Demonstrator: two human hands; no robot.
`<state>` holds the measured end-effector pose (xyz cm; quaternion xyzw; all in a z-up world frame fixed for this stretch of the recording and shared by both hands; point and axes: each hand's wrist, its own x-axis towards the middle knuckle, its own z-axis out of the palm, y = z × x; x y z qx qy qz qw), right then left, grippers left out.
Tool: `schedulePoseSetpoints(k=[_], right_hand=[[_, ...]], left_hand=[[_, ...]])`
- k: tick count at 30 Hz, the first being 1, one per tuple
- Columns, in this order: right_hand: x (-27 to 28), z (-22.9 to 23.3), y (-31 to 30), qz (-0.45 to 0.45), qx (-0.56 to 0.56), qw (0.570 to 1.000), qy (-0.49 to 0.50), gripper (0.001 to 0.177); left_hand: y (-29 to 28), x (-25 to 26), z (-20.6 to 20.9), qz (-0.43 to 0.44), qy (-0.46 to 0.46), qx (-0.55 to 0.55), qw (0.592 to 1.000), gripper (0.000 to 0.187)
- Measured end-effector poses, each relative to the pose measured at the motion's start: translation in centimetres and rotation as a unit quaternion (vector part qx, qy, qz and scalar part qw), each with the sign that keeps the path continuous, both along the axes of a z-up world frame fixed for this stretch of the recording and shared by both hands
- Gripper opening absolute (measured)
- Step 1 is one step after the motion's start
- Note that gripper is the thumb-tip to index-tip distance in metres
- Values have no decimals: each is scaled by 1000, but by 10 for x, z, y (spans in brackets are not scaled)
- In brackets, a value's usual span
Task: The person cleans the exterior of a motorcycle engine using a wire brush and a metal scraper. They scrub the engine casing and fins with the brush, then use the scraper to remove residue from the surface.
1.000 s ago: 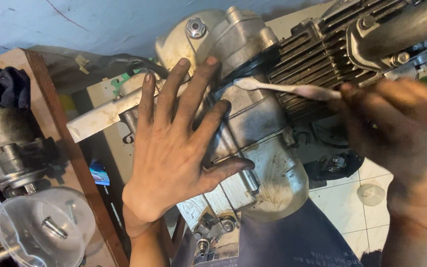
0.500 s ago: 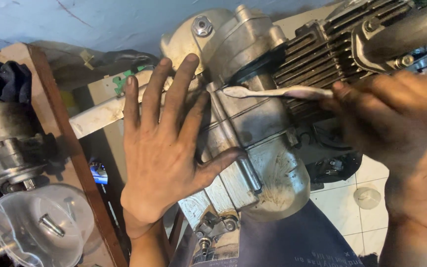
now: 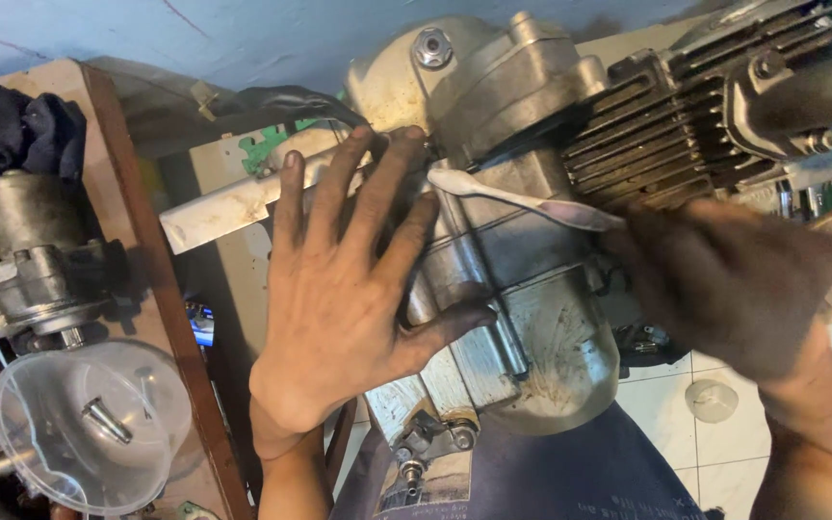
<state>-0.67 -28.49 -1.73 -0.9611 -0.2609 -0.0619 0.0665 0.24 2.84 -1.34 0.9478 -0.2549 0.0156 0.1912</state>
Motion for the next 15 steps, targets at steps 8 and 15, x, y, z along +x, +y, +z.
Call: schedulePoseSetpoints(k=[8, 15], right_hand=[[-51, -7, -16, -73, 22, 995, 67, 15], [-27, 0, -1, -85, 129, 988, 31, 18]], left_hand=[[13, -3, 0, -14, 7, -9, 1000, 77], [14, -4, -8, -13, -18, -29, 999, 81]])
